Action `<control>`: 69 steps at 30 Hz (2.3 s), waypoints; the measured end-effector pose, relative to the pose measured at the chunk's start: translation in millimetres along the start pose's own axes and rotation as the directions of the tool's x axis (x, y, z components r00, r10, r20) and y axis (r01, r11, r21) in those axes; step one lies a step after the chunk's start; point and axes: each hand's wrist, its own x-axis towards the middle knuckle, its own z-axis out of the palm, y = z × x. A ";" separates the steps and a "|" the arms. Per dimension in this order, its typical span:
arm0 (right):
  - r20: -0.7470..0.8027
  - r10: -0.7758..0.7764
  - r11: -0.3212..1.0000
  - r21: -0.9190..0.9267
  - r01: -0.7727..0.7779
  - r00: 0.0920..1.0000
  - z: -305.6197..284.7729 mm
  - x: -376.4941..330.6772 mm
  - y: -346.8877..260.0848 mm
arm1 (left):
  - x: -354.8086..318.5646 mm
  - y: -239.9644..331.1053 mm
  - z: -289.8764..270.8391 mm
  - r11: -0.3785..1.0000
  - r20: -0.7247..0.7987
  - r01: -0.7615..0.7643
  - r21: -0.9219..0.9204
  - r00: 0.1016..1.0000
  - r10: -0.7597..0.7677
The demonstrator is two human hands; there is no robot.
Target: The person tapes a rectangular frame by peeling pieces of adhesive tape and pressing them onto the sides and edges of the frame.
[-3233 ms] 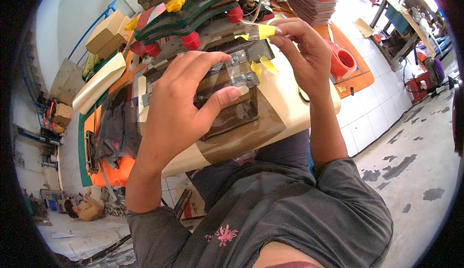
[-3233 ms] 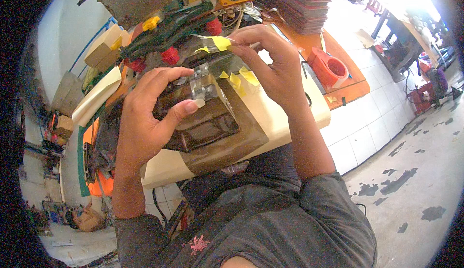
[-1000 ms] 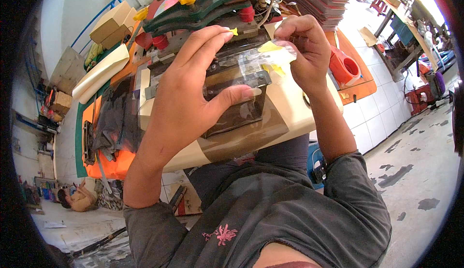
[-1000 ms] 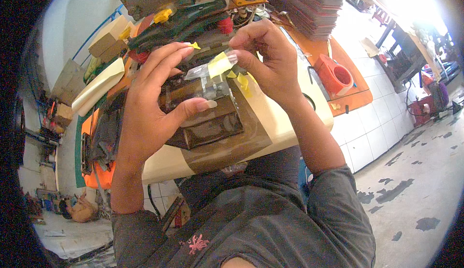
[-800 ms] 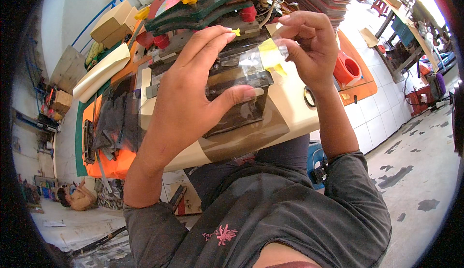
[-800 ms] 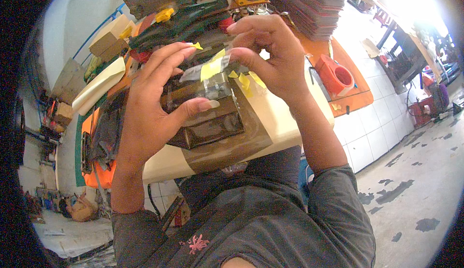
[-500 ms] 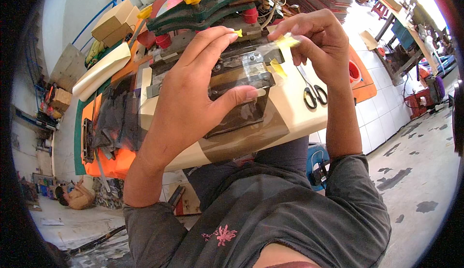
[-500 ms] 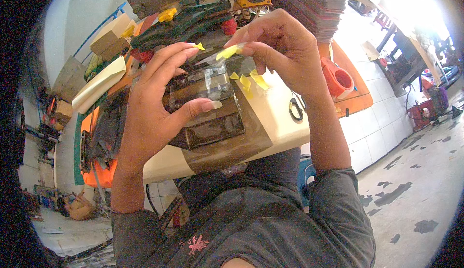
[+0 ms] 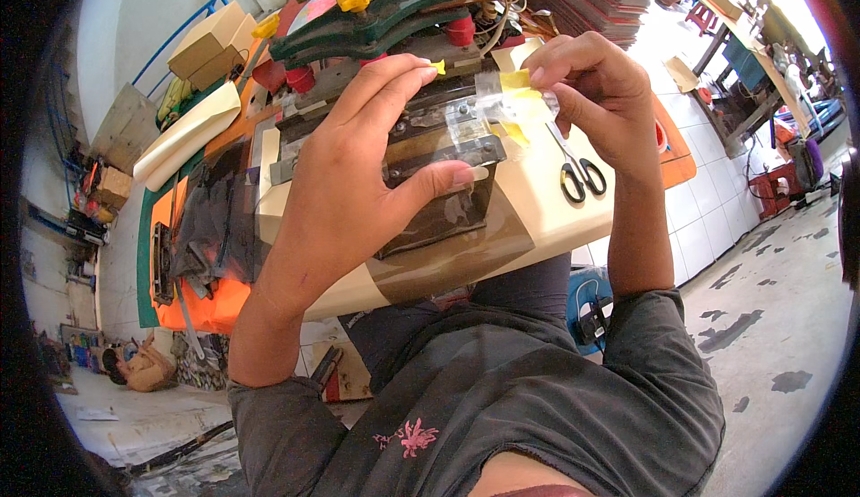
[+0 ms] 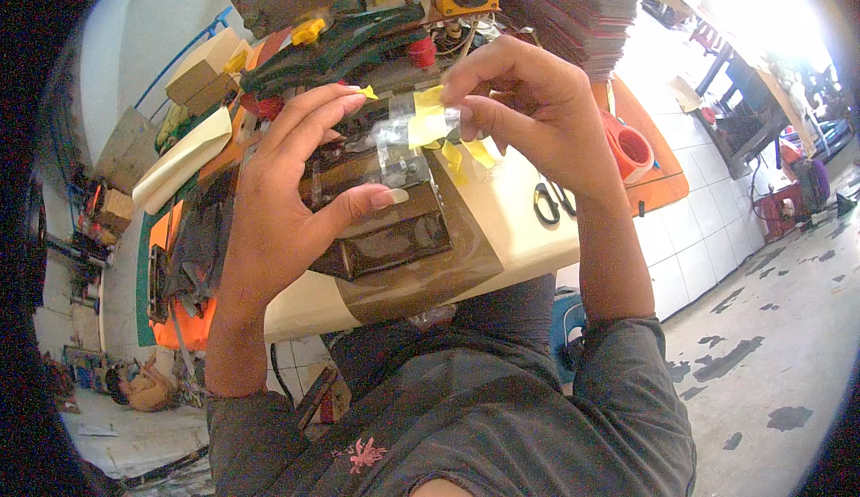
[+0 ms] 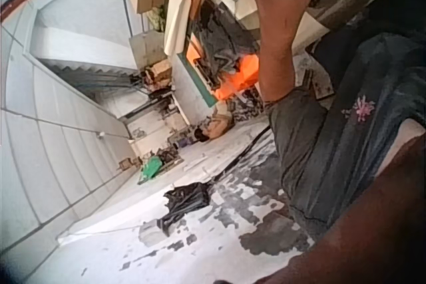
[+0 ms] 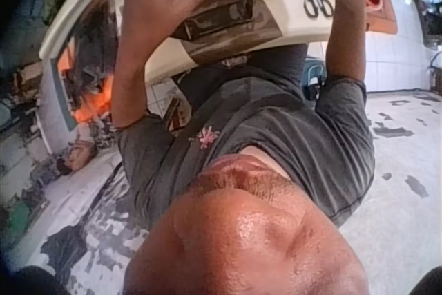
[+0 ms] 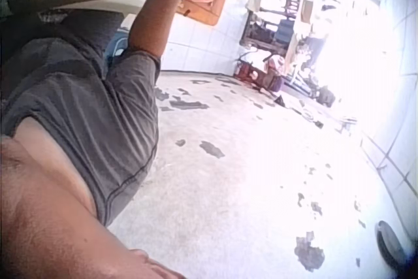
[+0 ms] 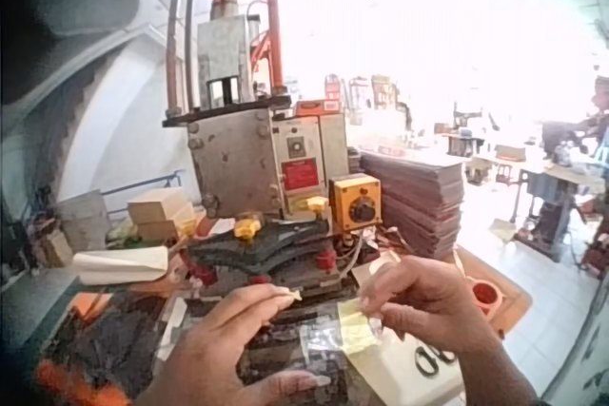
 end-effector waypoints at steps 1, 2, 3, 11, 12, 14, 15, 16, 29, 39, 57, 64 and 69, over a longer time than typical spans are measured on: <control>-0.004 -0.010 1.000 0.012 0.010 1.000 0.0 0.4 -1.3 | -0.2 0.0 -0.1 1.000 0.000 -0.001 0.004 1.000 0.001; -0.009 -0.019 1.000 0.024 0.020 1.000 -0.1 0.6 -1.9 | -0.4 -0.1 -0.2 1.000 -0.001 -0.002 0.007 1.000 0.002; -0.009 -0.019 1.000 0.023 0.020 1.000 -0.6 0.6 -1.1 | -0.4 -0.4 0.2 1.000 -0.001 -0.003 0.006 1.000 0.003; 0.038 0.040 0.985 0.167 -0.046 0.998 -7.5 10.5 -15.2 | -0.6 -1.4 -0.7 1.000 -0.008 -0.020 0.012 1.000 0.020; -0.025 0.144 0.953 0.274 -0.132 0.989 -0.1 11.2 -21.0 | -1.4 -1.3 -0.8 1.000 -0.006 -0.019 0.012 1.000 0.019; -0.051 0.177 0.951 0.267 -0.158 0.983 8.1 11.2 -20.8 | -1.1 -2.0 0.6 1.000 -0.016 -0.016 -0.008 1.000 0.016; -0.072 0.208 0.948 0.260 -0.183 0.975 12.2 11.0 -21.0 | -0.6 -2.4 1.4 1.000 -0.012 -0.019 -0.010 1.000 0.019; -0.091 0.233 0.954 0.215 -0.210 0.968 19.3 12.7 -27.7 | -0.5 -2.6 1.2 1.000 -0.010 -0.018 -0.009 1.000 0.018; 0.101 0.302 0.941 0.127 -0.313 0.948 44.8 21.3 -54.9 | -0.4 -0.8 -1.2 1.000 -0.003 -0.015 0.022 1.000 0.015; 0.045 0.281 0.959 -0.037 -0.279 0.959 45.3 15.3 -35.0 | -0.3 -1.3 -1.0 1.000 -0.005 -0.007 -0.029 1.000 0.006; -0.070 0.233 0.971 0.077 -0.227 0.970 38.4 20.9 -40.6 | -1.0 -1.2 -1.1 1.000 -0.004 0.002 -0.019 1.000 -0.002; 0.001 0.231 0.973 0.002 -0.231 0.973 48.8 11.7 -40.1 | -1.7 -1.3 -1.3 1.000 -0.001 0.001 -0.016 1.000 -0.001; 0.011 0.225 0.973 -0.055 -0.224 0.974 49.3 12.5 -39.2 | -1.9 -1.4 -1.2 1.000 -0.003 0.003 -0.030 1.000 -0.003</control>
